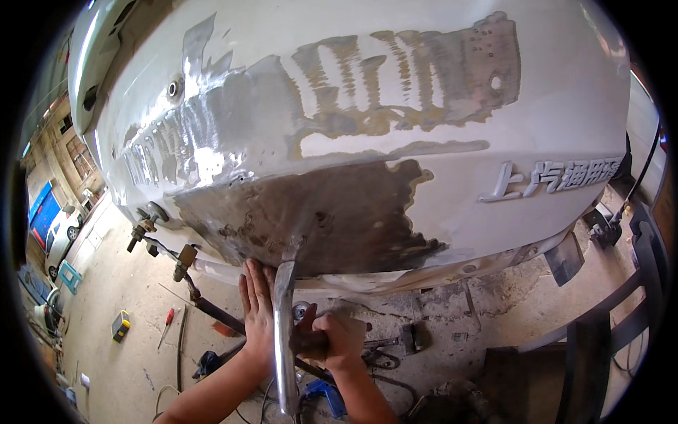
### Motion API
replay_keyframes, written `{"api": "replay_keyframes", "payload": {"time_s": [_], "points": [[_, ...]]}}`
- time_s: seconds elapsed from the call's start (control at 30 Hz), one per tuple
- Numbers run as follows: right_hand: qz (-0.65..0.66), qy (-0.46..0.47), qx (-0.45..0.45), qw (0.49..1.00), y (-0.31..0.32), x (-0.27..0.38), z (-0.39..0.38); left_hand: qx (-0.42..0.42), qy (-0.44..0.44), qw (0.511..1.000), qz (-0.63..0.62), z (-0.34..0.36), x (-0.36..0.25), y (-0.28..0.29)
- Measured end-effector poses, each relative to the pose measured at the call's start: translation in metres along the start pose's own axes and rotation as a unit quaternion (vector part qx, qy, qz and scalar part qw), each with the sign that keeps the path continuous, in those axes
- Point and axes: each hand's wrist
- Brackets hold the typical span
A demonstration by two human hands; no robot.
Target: The person uses a welding torch to heat a damaged section of a white car bumper, then wipes the area with a blue cloth. They then use a metal hammer to repeatedly tap and shape the heated metal to smooth out the dent.
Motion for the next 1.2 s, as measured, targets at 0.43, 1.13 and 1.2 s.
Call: {"api": "replay_keyframes", "payload": {"time_s": [0.43, 1.13, 1.2], "points": [[0.049, 0.01, -0.03, 0.998, -0.005, 0.007, -0.004, 0.002, 0.009, 0.999, -0.037, -0.001, 0.003, 0.005], [0.054, 0.006, -0.038, 0.998, -0.005, 0.003, -0.006, -0.004, 0.027, 0.997, -0.072, 0.003, -0.001, 0.013], [0.027, -0.024, -0.025, 0.999, -0.004, 0.002, -0.004, -0.009, 0.02, 0.998, -0.054, 0.002, 0.0, 0.01]]}}
Point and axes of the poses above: each hand's wrist, its own z-axis towards the middle knuckle, its own y-axis out of the back of the hand, x = y × z, and after that the axes turned 5 degrees about z, right-handed
